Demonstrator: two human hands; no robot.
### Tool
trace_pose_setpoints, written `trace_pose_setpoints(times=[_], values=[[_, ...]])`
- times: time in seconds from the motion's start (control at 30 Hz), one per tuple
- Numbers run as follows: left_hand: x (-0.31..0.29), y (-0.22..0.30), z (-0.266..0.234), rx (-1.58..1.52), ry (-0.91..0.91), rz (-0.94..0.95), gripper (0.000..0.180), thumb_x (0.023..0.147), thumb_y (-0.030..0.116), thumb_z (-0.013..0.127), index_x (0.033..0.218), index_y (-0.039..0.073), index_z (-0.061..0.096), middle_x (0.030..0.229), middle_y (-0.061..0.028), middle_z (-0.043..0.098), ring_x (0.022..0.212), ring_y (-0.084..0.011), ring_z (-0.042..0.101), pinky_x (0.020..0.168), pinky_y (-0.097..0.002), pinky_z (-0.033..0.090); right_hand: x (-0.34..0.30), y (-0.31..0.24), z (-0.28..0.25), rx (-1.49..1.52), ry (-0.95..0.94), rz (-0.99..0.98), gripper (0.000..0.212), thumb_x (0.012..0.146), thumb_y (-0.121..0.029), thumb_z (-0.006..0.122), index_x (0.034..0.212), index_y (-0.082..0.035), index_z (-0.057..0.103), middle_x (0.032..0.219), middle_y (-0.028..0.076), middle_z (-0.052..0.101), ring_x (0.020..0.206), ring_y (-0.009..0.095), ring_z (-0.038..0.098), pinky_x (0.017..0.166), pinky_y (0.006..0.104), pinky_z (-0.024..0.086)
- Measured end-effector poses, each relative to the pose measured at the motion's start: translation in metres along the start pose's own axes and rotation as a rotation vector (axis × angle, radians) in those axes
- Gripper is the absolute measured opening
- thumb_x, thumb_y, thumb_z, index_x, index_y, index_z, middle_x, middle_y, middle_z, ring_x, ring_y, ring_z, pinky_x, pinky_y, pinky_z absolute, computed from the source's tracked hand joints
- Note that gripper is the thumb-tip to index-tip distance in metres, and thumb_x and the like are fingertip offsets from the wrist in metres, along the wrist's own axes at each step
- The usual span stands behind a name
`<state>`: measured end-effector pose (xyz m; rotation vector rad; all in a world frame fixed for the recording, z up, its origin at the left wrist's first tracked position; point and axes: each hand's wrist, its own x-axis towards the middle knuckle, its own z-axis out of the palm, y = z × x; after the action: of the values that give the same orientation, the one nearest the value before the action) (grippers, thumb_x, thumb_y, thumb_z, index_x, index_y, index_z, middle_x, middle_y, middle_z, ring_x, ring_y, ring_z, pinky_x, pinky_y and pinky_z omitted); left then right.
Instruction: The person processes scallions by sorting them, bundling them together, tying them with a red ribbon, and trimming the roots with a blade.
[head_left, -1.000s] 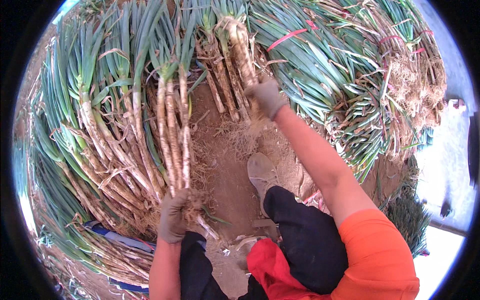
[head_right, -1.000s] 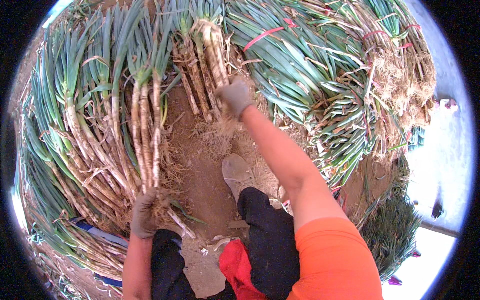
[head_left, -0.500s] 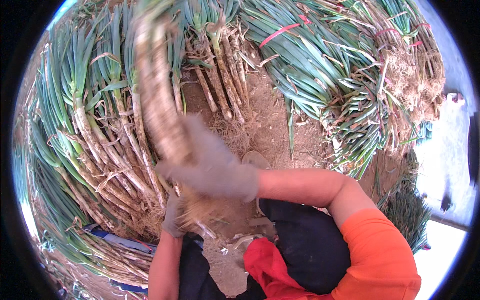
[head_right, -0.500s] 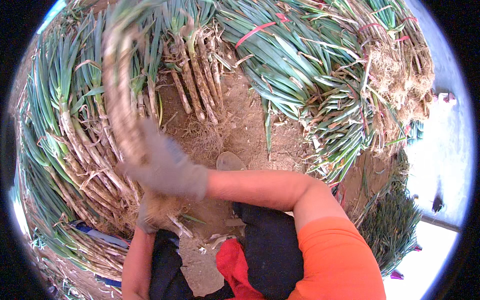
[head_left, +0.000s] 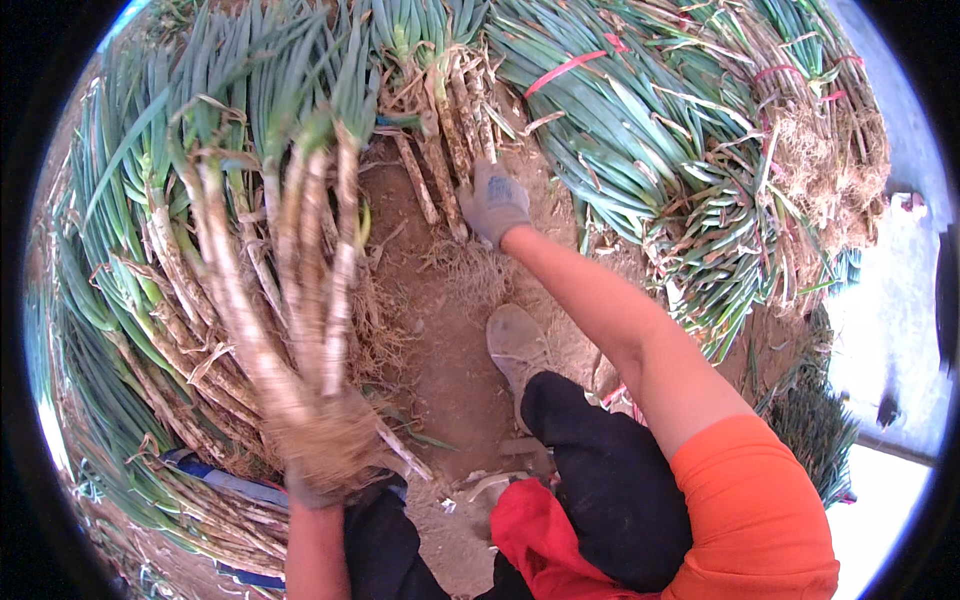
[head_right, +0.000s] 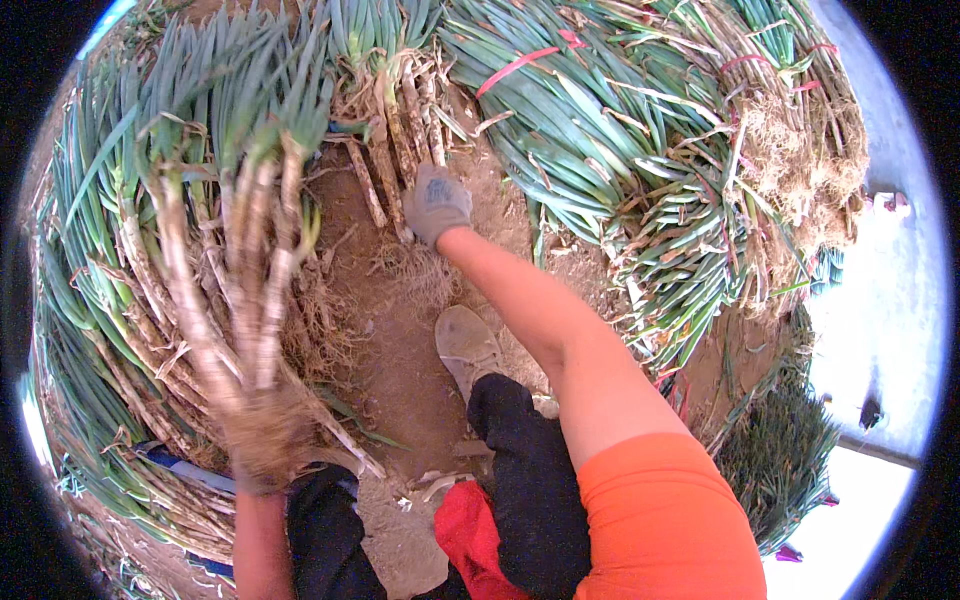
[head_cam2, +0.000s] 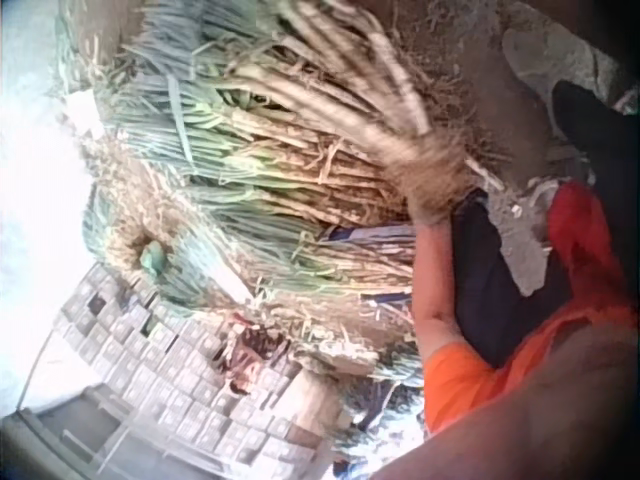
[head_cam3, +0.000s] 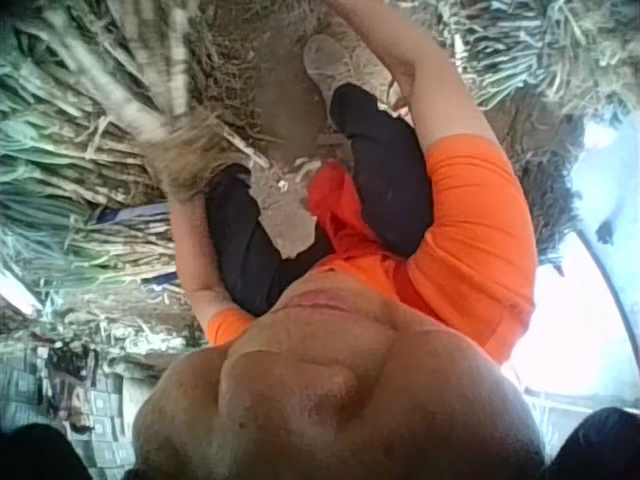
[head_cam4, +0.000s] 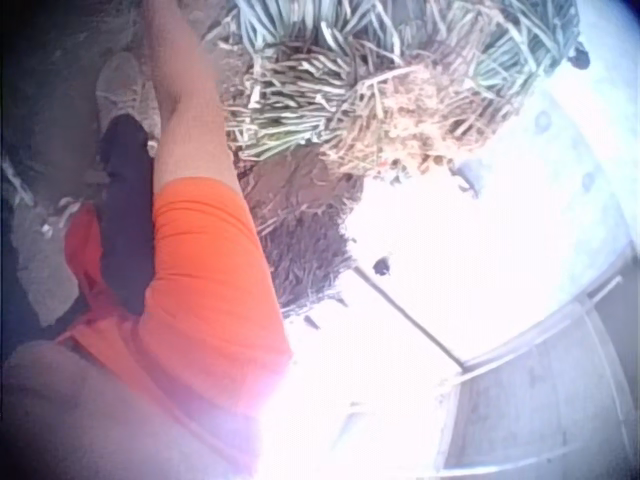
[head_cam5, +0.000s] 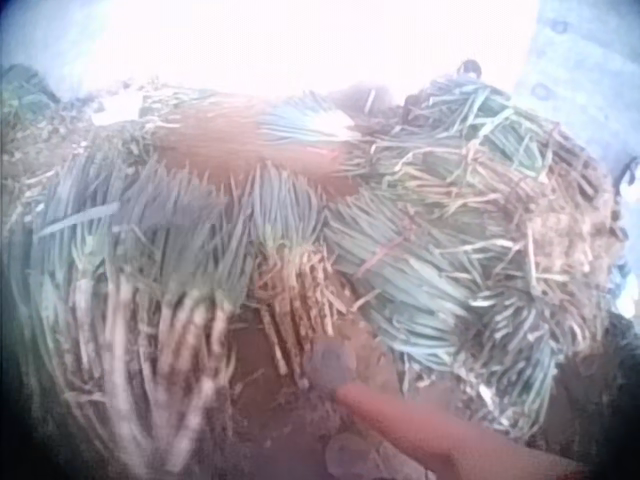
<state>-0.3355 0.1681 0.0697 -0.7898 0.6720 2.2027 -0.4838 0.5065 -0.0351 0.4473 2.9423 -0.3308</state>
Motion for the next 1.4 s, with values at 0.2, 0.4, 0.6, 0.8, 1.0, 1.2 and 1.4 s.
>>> trace_pose_setpoints(times=[0.2,0.4,0.6,0.8,1.0,1.2,1.4], values=[[-0.023,0.025,0.013,-0.127,-0.349,0.291,0.041,0.096,0.028,0.055,0.127,0.002,0.051,0.096,-0.0107,0.061,0.079,-0.0246,0.059,0.073,-0.038,0.053,0.017,0.008,-0.012,0.049,-0.003,0.097,0.039,0.084,-0.029,0.06,0.11,-0.001,0.057,0.112,0.026,0.062,0.099,0.039,0.064,0.085,0.0466,0.052],[0.022,-0.025,-0.022,-0.002,-0.164,0.111,0.033,0.093,0.019,0.06,0.121,0.002,0.054,0.095,-0.0103,0.061,0.078,-0.0256,0.06,0.078,-0.0414,0.052,-0.006,0.022,-0.048,0.587,-0.077,-0.272,0.029,0.087,-0.021,0.061,0.106,0.001,0.059,0.097,0.018,0.066,0.084,0.029,0.066,0.074,0.0368,0.054],[0.045,-0.042,0.004,0.224,-0.111,0.01,0.04,0.095,0.028,0.057,0.121,-0.001,0.055,0.101,-0.012,0.066,0.088,-0.0211,0.065,0.077,-0.0327,0.056,-0.132,-0.096,-0.054,0.809,-0.364,-0.148,0.03,0.09,-0.024,0.062,0.106,0.0,0.054,0.097,0.014,0.063,0.089,0.021,0.063,0.078,0.0366,0.053],[0.018,-0.02,0.027,0.135,0.04,-0.011,0.043,0.087,0.022,0.063,0.121,-0.003,0.053,0.091,-0.012,0.061,0.07,-0.0193,0.06,0.062,-0.0307,0.053,-0.095,-0.06,-0.047,0.78,-0.509,-0.413,0.036,0.089,-0.03,0.063,0.111,-0.002,0.055,0.101,0.021,0.063,0.095,0.029,0.062,0.084,0.0373,0.05],[-0.008,0.013,0.042,-0.079,-0.268,0.279,0.057,0.078,0.02,0.068,0.125,-0.005,0.046,0.091,-0.0113,0.054,0.064,-0.0165,0.053,0.051,-0.0299,0.05,-0.016,0.018,-0.015,-0.06,0.072,-0.179,0.036,0.088,-0.029,0.061,0.111,-0.003,0.054,0.096,0.02,0.064,0.091,0.035,0.065,0.078,0.0432,0.053],[0.025,-0.024,-0.016,0.204,0.146,-0.026,0.045,0.081,0.015,0.067,0.118,-0.008,0.056,0.102,-0.0148,0.066,0.08,-0.0206,0.065,0.064,-0.0286,0.055,-0.011,0.002,-0.013,-0.011,-0.151,0.017,0.025,0.086,-0.023,0.059,0.104,-0.006,0.058,0.107,0.02,0.063,0.091,0.035,0.067,0.078,0.043,0.054],[0.035,-0.029,0.029,0.183,0.025,-0.035,0.029,0.088,0.017,0.06,0.107,-0.005,0.063,0.101,-0.0163,0.067,0.09,-0.025,0.066,0.082,-0.0391,0.056,-0.133,-0.037,-0.034,0.66,-0.605,-0.279,0.035,0.081,-0.028,0.068,0.097,0.0,0.055,0.092,0.019,0.056,0.087,0.032,0.057,0.078,0.0404,0.047]])
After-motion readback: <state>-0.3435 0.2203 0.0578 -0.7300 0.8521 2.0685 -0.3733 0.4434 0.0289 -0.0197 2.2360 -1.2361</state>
